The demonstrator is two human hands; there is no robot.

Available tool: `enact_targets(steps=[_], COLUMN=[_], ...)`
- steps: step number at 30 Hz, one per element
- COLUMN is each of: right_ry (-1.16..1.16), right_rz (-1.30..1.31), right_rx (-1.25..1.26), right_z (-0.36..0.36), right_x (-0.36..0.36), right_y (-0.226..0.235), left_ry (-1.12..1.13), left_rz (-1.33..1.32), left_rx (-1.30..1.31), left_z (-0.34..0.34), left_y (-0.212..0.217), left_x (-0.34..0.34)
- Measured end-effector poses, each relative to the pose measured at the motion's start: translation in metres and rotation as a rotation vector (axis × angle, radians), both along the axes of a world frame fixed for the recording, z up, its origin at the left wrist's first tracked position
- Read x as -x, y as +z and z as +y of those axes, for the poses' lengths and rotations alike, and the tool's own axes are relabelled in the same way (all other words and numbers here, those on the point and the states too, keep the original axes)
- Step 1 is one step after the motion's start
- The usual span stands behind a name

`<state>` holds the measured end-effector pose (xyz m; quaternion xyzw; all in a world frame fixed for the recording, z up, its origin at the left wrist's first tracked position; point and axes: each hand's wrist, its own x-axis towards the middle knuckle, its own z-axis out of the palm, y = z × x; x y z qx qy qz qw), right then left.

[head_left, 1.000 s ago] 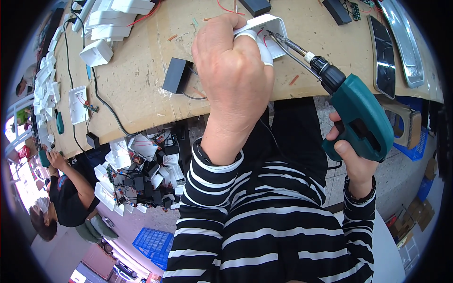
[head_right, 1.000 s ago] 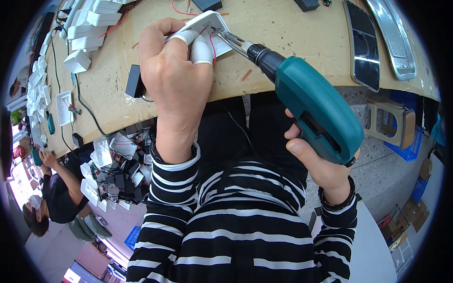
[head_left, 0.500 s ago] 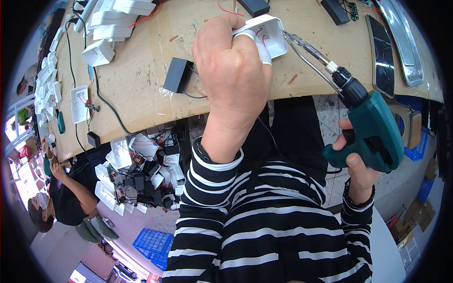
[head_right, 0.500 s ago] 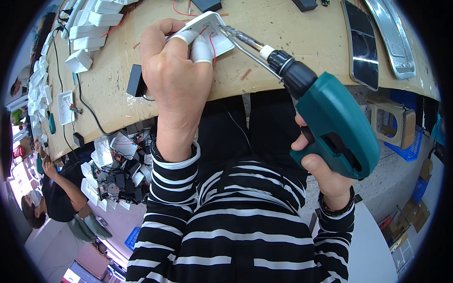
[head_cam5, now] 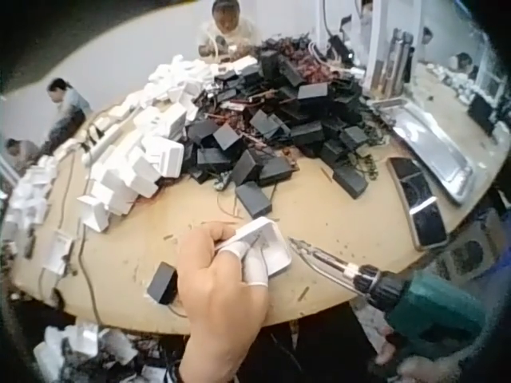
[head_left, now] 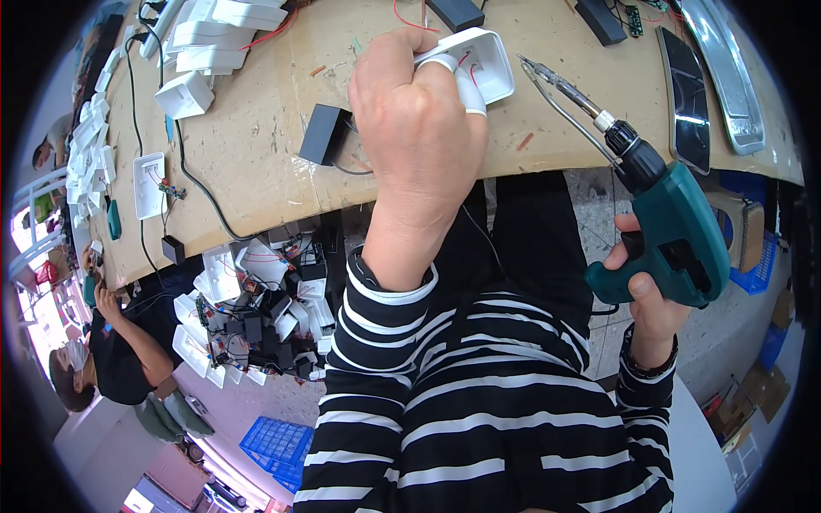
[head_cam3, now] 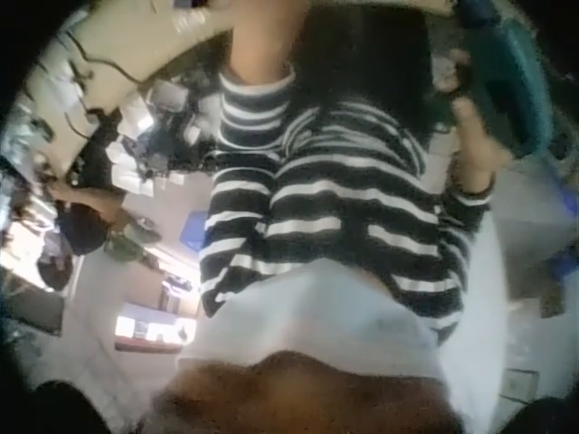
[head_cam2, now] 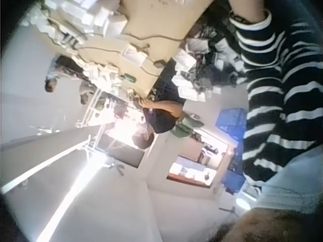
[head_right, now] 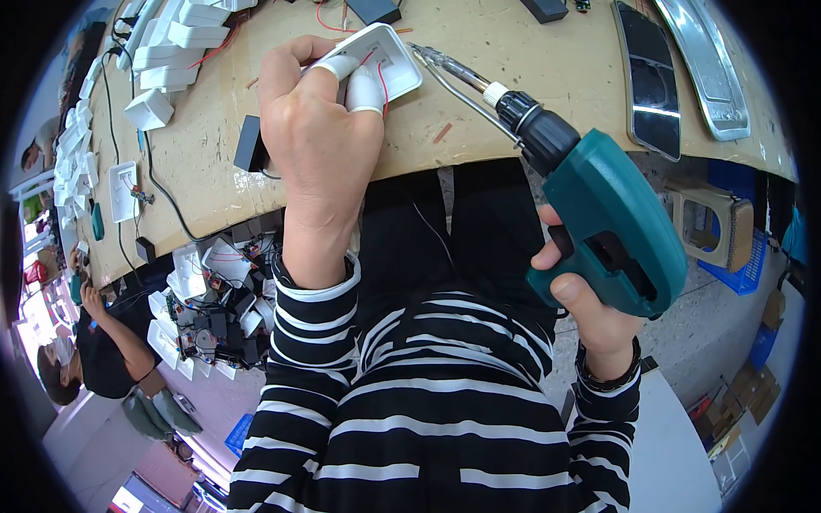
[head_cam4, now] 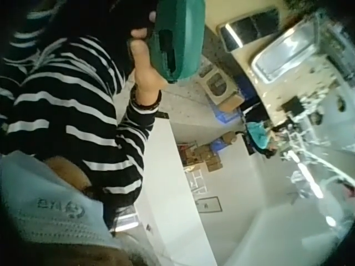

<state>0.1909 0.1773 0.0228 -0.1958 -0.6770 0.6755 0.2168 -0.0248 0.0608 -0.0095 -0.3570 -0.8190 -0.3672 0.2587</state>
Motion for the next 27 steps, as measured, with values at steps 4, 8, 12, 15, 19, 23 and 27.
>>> enact_targets(steps=[4,8,12,15,19,23,27], right_ry=[-0.003,0.022,0.02,0.037,0.034,0.051,0.046], right_rz=[0.01,0.004,0.034,0.081,0.103,0.127,0.141], right_rx=[0.01,0.02,-0.044,-0.051,-0.061,-0.069,-0.089], right_z=[0.002,-0.001,0.002,0.004,0.002,-0.003,-0.001], right_x=[-0.001,0.001,-0.009,-0.014,-0.016,-0.015,-0.015], right_y=[0.0,0.002,0.0,-0.003,-0.003,0.002,0.002], left_ry=[-0.013,-0.009,-0.128,-0.125,-0.175,-0.103,0.067], left_rz=[-0.034,-0.1,-0.012,-0.054,0.001,0.04,-0.048], left_rx=[0.015,0.013,0.106,0.318,0.248,0.03,-0.219], left_z=[0.0,-0.014,-0.036,-0.051,-0.058,-0.068,-0.107], left_y=[0.002,0.015,0.033,0.032,0.015,0.014,0.037], left_x=[0.0,-0.005,-0.017,-0.018,-0.004,0.006,0.028])
